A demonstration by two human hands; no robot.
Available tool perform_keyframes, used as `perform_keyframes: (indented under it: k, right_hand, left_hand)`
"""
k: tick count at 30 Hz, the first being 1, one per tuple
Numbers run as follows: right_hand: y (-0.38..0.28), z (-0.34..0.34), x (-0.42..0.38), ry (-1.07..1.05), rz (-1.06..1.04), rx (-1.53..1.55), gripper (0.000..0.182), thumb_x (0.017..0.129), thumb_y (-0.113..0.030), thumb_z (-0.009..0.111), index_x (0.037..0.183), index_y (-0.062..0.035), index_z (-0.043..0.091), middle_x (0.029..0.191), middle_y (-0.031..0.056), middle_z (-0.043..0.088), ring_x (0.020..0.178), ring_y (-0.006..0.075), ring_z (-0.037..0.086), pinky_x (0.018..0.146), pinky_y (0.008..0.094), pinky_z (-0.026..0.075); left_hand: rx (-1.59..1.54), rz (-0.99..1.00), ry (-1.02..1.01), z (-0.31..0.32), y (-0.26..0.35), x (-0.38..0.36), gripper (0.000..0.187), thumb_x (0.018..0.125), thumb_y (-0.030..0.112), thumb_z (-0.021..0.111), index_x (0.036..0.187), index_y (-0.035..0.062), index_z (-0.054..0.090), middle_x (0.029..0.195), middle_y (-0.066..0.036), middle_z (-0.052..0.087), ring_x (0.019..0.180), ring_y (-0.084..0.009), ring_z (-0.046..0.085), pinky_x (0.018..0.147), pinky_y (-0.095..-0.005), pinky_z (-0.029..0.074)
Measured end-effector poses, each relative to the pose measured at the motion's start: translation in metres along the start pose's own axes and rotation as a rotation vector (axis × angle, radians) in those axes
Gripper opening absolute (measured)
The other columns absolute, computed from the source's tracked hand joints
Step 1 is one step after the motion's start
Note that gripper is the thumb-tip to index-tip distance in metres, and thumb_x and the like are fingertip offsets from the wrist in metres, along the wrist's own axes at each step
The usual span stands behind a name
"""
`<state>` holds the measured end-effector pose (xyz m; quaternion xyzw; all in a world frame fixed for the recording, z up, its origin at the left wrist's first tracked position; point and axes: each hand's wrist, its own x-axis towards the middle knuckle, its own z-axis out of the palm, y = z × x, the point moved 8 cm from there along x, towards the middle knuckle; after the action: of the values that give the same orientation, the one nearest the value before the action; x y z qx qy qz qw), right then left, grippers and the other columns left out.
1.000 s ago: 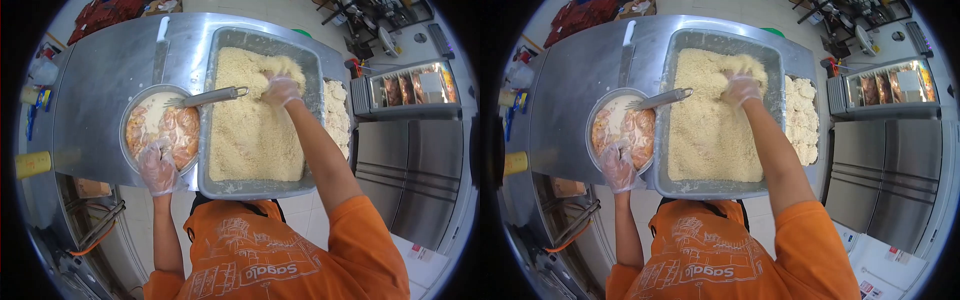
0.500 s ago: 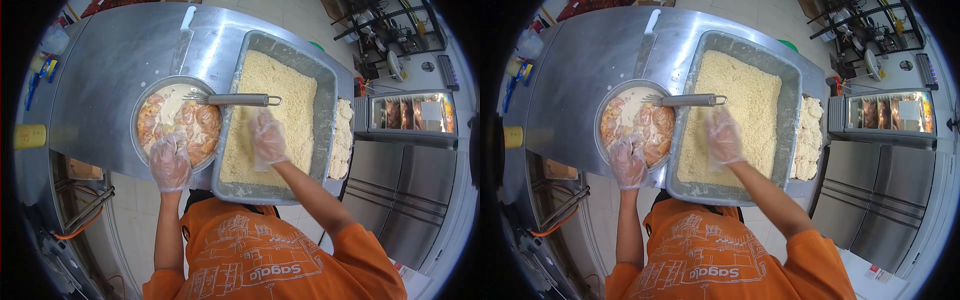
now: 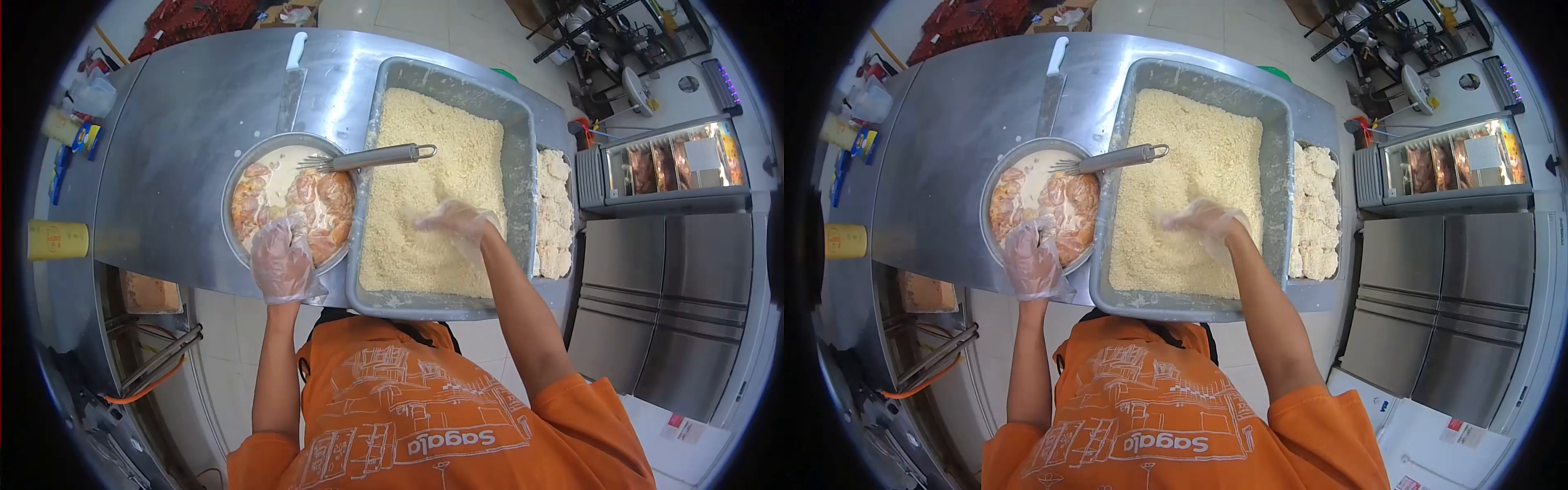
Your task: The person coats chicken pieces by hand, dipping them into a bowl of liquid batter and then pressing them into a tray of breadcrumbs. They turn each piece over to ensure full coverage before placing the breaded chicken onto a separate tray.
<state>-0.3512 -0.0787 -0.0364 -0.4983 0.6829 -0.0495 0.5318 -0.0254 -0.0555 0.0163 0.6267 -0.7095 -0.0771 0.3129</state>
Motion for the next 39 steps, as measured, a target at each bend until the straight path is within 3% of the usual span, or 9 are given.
perform_keyframes:
  k: [3,9,22,24,26,29,32,35,39]
  right_hand:
    - [0.009,0.004,-0.015,0.039,0.035,0.128,0.087,0.073,-0.030,0.083,0.140,0.0045,0.039,0.120,0.0177,0.064,0.117,0.0225,0.058,0.099,0.0336,0.047]
    - [0.000,-0.050,-0.045,0.254,-0.387,0.486,0.069,0.070,-0.007,0.083,0.130,0.0014,0.049,0.111,0.0080,0.067,0.106,0.0154,0.061,0.088,0.0272,0.051]
    - [-0.031,-0.032,-0.005,0.536,-0.355,0.055,0.052,0.089,-0.037,0.065,0.116,0.0069,0.059,0.104,0.0190,0.068,0.095,0.0234,0.065,0.084,0.0351,0.051]
    - [-0.046,0.014,0.012,0.414,-0.108,-0.283,0.061,0.095,-0.044,0.049,0.129,0.0071,0.052,0.130,0.0266,0.054,0.118,0.0336,0.055,0.102,0.0421,0.042]
    - [-0.031,0.051,0.016,0.745,-0.272,-0.730,0.069,0.097,-0.048,0.038,0.141,0.0057,0.040,0.149,0.0275,0.031,0.140,0.0386,0.030,0.115,0.0492,0.023]
    - [-0.025,0.053,0.027,0.575,-0.204,-0.708,0.076,0.097,-0.051,0.034,0.147,0.0053,0.029,0.156,0.0259,0.017,0.147,0.0388,0.009,0.118,0.0537,0.009]
    - [-0.033,0.045,0.017,0.682,-0.304,-0.688,0.071,0.095,-0.050,0.039,0.142,0.0037,0.039,0.149,0.0266,0.030,0.142,0.0382,0.025,0.114,0.0527,0.019]
    - [-0.048,0.010,0.029,0.306,-0.135,-0.431,0.054,0.095,-0.041,0.046,0.125,0.0028,0.051,0.126,0.0226,0.049,0.122,0.0376,0.044,0.106,0.0498,0.029]
    - [-0.045,0.001,0.033,0.702,-0.469,-0.558,0.039,0.090,-0.032,0.055,0.113,0.0004,0.056,0.109,0.0197,0.054,0.112,0.0366,0.048,0.100,0.0487,0.033]
  left_hand:
    - [-0.002,-0.006,0.024,-0.002,-0.001,0.001,0.036,0.069,0.004,0.059,0.105,-0.0021,0.063,0.100,-0.022,0.062,0.093,-0.0407,0.058,0.083,-0.0488,0.048]
    - [0.002,-0.052,-0.003,-0.001,-0.003,-0.002,0.032,0.074,0.007,0.061,0.105,0.0002,0.065,0.101,-0.021,0.062,0.095,-0.0400,0.059,0.083,-0.0480,0.048]
    - [0.020,-0.094,-0.041,0.006,-0.014,-0.005,0.035,0.075,0.007,0.061,0.108,-0.0012,0.064,0.104,-0.023,0.063,0.097,-0.0420,0.058,0.085,-0.0481,0.047]
    - [0.021,-0.094,-0.064,0.006,-0.013,-0.006,0.035,0.074,0.006,0.061,0.109,-0.0016,0.064,0.103,-0.023,0.062,0.096,-0.0422,0.058,0.085,-0.0477,0.046]
    - [0.045,-0.074,-0.071,0.006,-0.009,-0.003,0.036,0.074,0.006,0.062,0.109,-0.0019,0.063,0.102,-0.023,0.062,0.095,-0.0422,0.058,0.084,-0.0472,0.046]
    - [0.024,-0.111,-0.089,0.008,-0.012,-0.005,0.034,0.075,0.006,0.063,0.108,-0.0018,0.063,0.101,-0.022,0.062,0.093,-0.0421,0.057,0.083,-0.0471,0.046]
    - [0.018,-0.102,-0.119,0.005,-0.009,-0.005,0.031,0.077,0.007,0.065,0.107,-0.0014,0.062,0.100,-0.021,0.061,0.093,-0.0418,0.057,0.082,-0.0472,0.046]
    - [-0.014,0.011,-0.004,0.000,-0.003,-0.003,0.030,0.077,0.007,0.065,0.106,-0.0011,0.063,0.100,-0.021,0.061,0.092,-0.0413,0.057,0.082,-0.0470,0.046]
    - [0.009,-0.041,-0.072,0.008,-0.008,-0.001,0.031,0.078,0.008,0.064,0.107,-0.0013,0.062,0.101,-0.022,0.061,0.092,-0.0415,0.057,0.082,-0.0469,0.046]
